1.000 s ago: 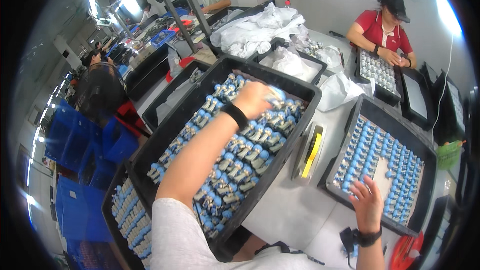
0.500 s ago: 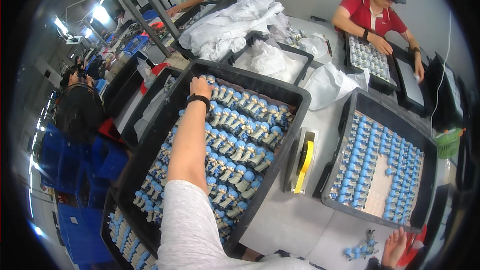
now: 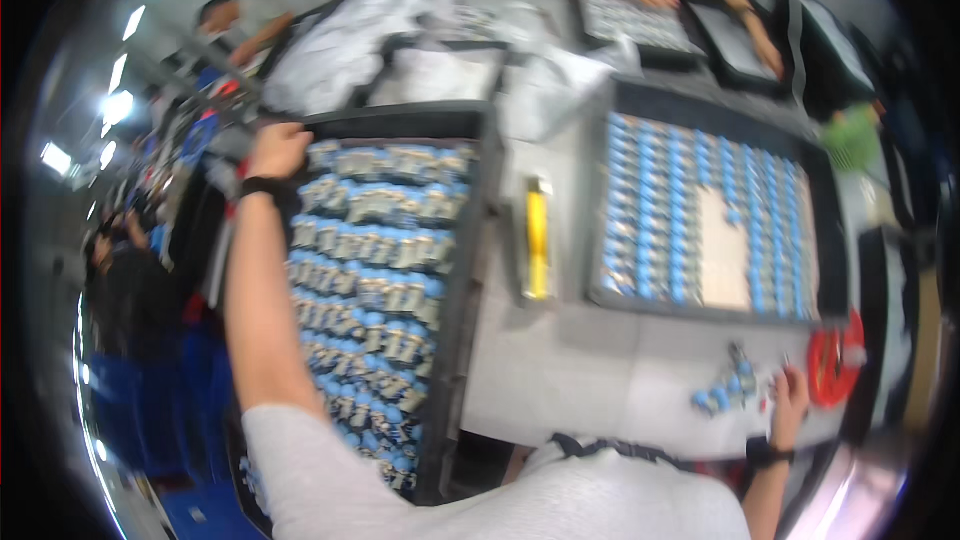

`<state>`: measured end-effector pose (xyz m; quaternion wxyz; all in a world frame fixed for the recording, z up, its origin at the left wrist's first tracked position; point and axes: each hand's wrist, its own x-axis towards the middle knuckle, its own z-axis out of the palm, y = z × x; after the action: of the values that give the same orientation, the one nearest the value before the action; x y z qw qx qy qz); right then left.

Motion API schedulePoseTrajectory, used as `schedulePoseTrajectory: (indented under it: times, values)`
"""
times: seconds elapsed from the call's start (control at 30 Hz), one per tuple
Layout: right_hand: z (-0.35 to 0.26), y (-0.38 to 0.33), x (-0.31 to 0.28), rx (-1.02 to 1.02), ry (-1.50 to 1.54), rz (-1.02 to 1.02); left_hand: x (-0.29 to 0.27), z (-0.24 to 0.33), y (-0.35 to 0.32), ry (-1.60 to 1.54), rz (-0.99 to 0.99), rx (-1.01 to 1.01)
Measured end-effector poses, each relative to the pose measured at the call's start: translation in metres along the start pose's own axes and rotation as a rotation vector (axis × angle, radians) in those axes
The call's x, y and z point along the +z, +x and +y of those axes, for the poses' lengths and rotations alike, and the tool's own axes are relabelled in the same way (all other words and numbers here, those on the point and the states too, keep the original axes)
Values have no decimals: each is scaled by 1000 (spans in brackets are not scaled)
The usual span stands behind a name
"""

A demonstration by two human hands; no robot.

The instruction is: Assembling and organizing small anime-style figurines at a manufacturing workstation.

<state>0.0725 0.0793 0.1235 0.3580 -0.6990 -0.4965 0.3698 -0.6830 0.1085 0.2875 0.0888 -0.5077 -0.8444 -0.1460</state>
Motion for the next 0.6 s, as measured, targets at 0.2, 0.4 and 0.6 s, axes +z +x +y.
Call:
schedulePoseTrajectory:
  times: [0.2, 0.4, 0.6]
  values:
    - [24, 35, 21, -118, 9, -87, -45, 130, -35, -490, -214, 146]
    - [61, 27, 2, -131, -58, -85, -7, 340, -155, -597, -631, 495]
    - [48, 38, 6, -281, -71, -243, 126, 417, -282, -644, -1023, 694]
